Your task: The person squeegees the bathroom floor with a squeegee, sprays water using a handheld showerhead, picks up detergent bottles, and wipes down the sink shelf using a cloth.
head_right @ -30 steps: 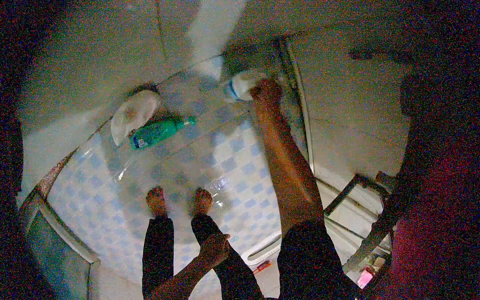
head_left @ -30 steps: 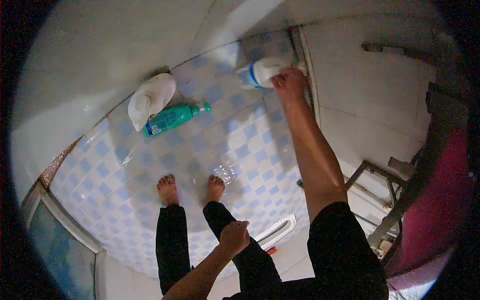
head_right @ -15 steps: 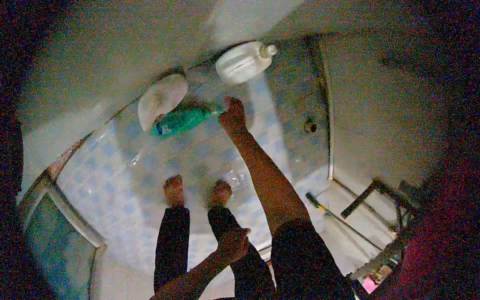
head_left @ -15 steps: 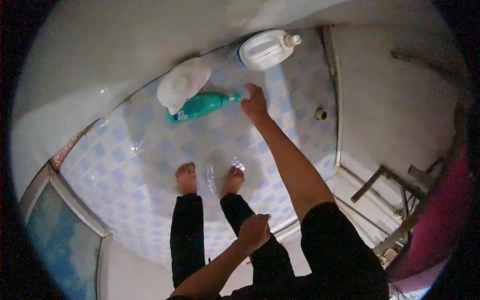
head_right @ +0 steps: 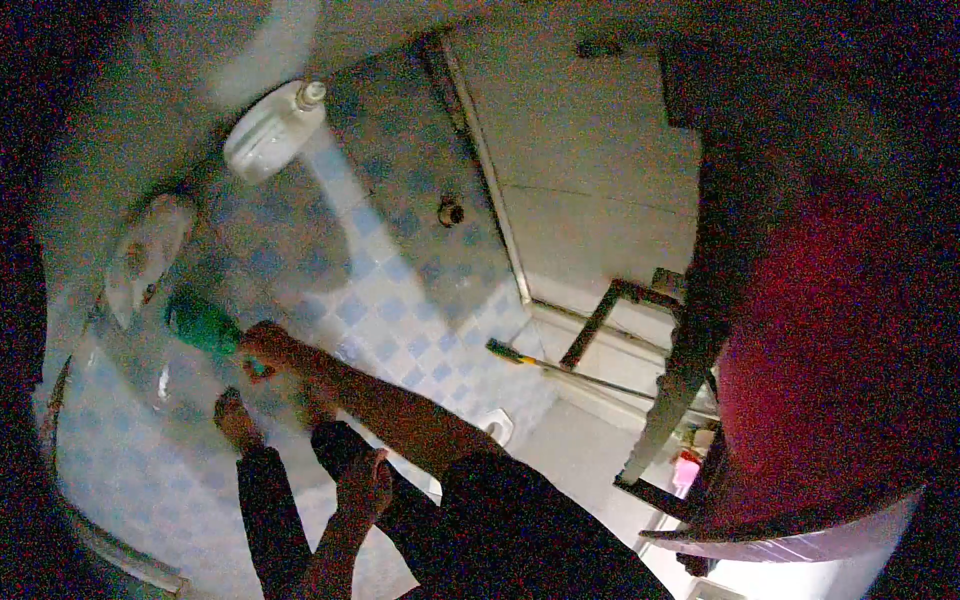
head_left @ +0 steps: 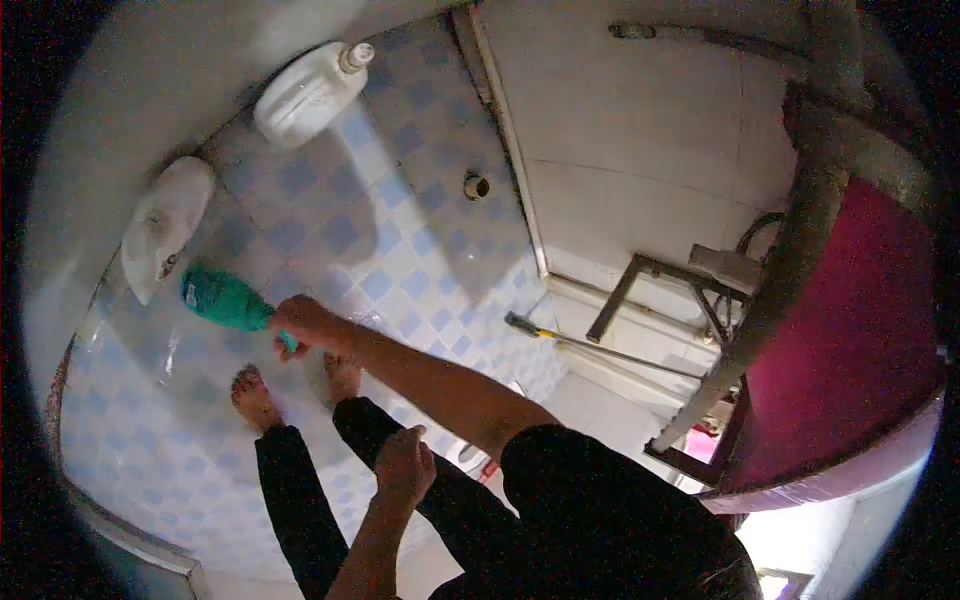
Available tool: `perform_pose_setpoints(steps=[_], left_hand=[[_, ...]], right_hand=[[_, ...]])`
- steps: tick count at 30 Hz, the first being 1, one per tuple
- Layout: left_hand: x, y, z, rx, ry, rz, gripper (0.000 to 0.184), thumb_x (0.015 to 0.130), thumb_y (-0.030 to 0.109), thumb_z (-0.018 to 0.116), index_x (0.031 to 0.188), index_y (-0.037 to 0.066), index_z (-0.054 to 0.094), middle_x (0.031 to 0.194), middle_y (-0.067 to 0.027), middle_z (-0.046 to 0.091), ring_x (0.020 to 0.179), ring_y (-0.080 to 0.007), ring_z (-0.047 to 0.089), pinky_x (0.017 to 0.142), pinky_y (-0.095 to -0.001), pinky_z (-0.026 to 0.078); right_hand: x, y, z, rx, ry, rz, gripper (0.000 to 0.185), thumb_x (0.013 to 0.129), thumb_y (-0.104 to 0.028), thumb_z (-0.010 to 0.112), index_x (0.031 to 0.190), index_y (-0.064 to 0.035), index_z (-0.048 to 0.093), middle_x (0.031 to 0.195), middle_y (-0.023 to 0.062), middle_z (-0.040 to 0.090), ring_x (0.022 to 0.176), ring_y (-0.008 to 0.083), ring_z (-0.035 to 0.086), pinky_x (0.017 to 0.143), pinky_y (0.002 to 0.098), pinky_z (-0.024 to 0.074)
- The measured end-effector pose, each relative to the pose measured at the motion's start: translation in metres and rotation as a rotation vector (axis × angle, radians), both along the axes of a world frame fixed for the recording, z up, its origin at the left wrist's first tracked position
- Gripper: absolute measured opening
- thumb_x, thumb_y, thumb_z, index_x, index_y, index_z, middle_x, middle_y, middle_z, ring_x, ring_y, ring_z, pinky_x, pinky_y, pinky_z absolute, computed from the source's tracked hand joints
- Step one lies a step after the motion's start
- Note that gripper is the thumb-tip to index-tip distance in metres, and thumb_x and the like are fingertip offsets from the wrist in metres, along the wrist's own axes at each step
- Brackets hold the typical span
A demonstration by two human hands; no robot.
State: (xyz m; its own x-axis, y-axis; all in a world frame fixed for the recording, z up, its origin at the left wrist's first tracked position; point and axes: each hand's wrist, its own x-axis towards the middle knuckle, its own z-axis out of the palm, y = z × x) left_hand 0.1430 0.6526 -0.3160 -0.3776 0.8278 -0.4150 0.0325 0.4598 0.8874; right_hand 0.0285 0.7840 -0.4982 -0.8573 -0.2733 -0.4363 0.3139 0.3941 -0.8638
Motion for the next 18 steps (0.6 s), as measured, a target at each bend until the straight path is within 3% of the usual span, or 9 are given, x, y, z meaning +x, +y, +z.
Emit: perform_pose_setpoints(steps=[2,5,7,9,12,15,17,18], left_hand=[[0.0,-0.003,0.001,-0.017,0.06,-0.053,0.02,0.065,0.004,0.052,0.084,0.004,0.05,0.074,-0.0123,0.053,0.069,-0.0276,0.052,0.062,-0.037,0.044],[0.011,-0.012,-0.01,0.016,0.117,-0.144,0.018,0.065,0.005,0.053,0.082,0.004,0.05,0.073,-0.0124,0.053,0.065,-0.0284,0.052,0.059,-0.0374,0.043],[0.005,-0.009,-0.003,0.035,0.131,-0.108,0.019,0.065,0.005,0.054,0.084,0.003,0.05,0.075,-0.0131,0.054,0.066,-0.0288,0.052,0.059,-0.0368,0.044],[0.008,-0.012,-0.003,0.046,0.153,-0.067,0.02,0.065,0.006,0.054,0.085,0.003,0.05,0.076,-0.0137,0.054,0.067,-0.0292,0.053,0.059,-0.0362,0.044],[0.016,-0.009,-0.007,0.143,0.223,-0.104,0.023,0.066,0.007,0.055,0.088,0.002,0.05,0.08,-0.0151,0.054,0.071,-0.0304,0.054,0.061,-0.035,0.046],[-0.002,0.0,0.006,0.122,0.187,-0.053,0.022,0.067,0.009,0.055,0.088,0.002,0.052,0.083,-0.0173,0.053,0.073,-0.0306,0.054,0.062,-0.0347,0.046],[0.008,-0.01,0.0,0.141,0.24,-0.058,0.018,0.068,0.01,0.054,0.083,0.001,0.052,0.081,-0.0166,0.054,0.071,-0.03,0.054,0.061,-0.0342,0.046],[0.005,-0.015,-0.003,0.145,0.246,-0.062,0.018,0.068,0.01,0.054,0.083,0.001,0.052,0.081,-0.0166,0.054,0.071,-0.03,0.054,0.061,-0.0342,0.046]], right_hand=[[-0.011,-0.017,0.038,-0.46,-0.569,-0.576,0.034,0.07,-0.03,0.055,0.079,0.0025,0.052,0.065,0.0125,0.057,0.054,0.0238,0.059,0.045,0.0332,0.0487],[-0.047,-0.028,0.06,-0.578,-0.832,-0.945,0.052,0.07,-0.041,0.052,0.096,0.0024,0.04,0.072,0.0172,0.055,0.055,0.0293,0.058,0.045,0.0372,0.0477],[-0.079,-0.025,0.086,-0.692,-0.936,-1.12,0.056,0.07,-0.045,0.049,0.103,-0.0014,0.036,0.076,0.015,0.052,0.055,0.0295,0.058,0.047,0.0408,0.0459],[-0.101,-0.022,0.109,-0.678,-0.923,-1.151,0.055,0.07,-0.045,0.048,0.104,-0.0041,0.036,0.077,0.0128,0.051,0.056,0.0289,0.058,0.048,0.0425,0.0446],[-0.116,-0.019,0.111,-0.876,-0.844,-1.033,0.05,0.071,-0.044,0.046,0.105,-0.0087,0.036,0.077,0.0103,0.049,0.055,0.0271,0.057,0.05,0.0422,0.0425],[-0.11,-0.03,0.113,-1.012,-0.78,-1.057,0.051,0.069,-0.045,0.049,0.104,-0.0095,0.037,0.081,0.0095,0.05,0.056,0.0257,0.058,0.051,0.0372,0.0414],[-0.081,-0.03,0.132,-0.85,-0.513,-1.084,0.042,0.072,-0.032,0.05,0.105,-0.0086,0.037,0.083,0.0091,0.05,0.069,0.0236,0.058,0.06,0.0378,0.0439],[-0.055,-0.024,0.13,-0.566,-0.111,-0.938,0.034,0.074,-0.022,0.049,0.103,-0.0075,0.04,0.085,0.0086,0.051,0.077,0.0218,0.056,0.066,0.039,0.0434]])
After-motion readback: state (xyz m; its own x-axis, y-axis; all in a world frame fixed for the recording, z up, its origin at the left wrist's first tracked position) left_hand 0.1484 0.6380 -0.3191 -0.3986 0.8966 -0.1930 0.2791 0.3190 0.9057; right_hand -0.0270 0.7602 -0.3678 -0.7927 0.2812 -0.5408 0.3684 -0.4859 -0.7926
